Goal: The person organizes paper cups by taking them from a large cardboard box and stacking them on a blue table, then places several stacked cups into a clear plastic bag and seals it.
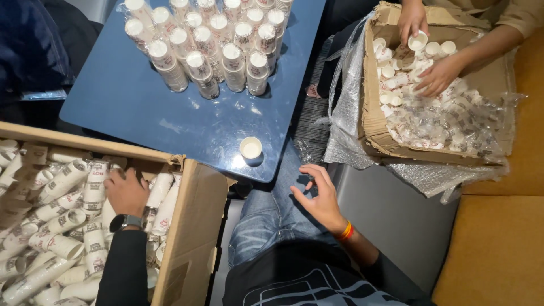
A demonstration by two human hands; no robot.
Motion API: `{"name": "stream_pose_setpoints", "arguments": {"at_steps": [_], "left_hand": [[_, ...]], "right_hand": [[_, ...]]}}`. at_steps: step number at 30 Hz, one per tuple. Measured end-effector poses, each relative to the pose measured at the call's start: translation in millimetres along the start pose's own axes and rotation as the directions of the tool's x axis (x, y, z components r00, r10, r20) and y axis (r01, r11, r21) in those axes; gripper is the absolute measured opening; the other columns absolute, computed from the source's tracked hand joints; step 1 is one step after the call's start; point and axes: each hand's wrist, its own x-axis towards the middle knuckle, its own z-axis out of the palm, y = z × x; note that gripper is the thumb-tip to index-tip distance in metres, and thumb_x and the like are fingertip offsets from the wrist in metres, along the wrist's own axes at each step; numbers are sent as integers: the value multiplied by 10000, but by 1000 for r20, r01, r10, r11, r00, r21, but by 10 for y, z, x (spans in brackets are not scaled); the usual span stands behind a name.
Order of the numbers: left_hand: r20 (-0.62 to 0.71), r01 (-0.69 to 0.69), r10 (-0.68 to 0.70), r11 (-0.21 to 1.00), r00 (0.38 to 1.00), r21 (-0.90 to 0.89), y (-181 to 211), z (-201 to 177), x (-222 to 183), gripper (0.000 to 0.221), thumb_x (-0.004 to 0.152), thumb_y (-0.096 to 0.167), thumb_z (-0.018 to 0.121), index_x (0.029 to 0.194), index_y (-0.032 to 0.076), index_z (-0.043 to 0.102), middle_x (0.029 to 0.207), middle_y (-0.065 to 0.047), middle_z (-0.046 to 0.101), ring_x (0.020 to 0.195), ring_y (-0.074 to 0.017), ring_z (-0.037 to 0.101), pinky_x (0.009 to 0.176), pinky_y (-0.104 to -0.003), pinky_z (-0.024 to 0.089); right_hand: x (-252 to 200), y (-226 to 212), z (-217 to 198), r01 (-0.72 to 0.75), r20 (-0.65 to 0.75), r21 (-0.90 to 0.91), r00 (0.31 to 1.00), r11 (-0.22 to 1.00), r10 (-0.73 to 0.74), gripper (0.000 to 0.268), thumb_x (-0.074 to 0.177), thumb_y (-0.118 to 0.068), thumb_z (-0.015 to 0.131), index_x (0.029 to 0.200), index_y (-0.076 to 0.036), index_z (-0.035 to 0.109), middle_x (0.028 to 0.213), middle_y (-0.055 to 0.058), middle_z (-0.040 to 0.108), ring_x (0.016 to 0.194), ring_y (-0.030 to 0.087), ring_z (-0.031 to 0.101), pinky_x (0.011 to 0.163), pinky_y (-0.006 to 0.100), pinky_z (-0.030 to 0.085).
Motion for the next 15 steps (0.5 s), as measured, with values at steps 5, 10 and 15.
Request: {"name": "stream_pose_setpoints", "arguments": {"at_steps": [5,10,15], "left_hand": [[-107,-229,273,923,956,309,116,-98,78,314,888,312,678,1119,111,748,1278,-184,627,1347,-497,458,1044,-571,454],[53,-296,296,894,954,336,-94,563,347,197,983,176,627,1052,62,772,1139,-175,716,1233,-420,561,1003,-530,490],[213,-265,233,954,949,139,-118,636,426,272,1051,225,623,1017,-9,759,1140,-274,694,1081,-399,628,983,-489,506]], "right_hand": [[-60,-11,94,-45,87,0,995,999,45,466,777,-85,862,1197,-54,663,1276,99,630,869,139,634,698,239,538],[-40,-70,121,-8,100,-7,995,1000,9,432,786,-82,854,1176,-55,669,1275,97,624,912,136,642,698,236,538],[-24,-92,109,26,97,-12,995,1000,-25,425,792,-79,848,1176,-52,669,1271,97,628,943,141,653,696,237,538]]}}
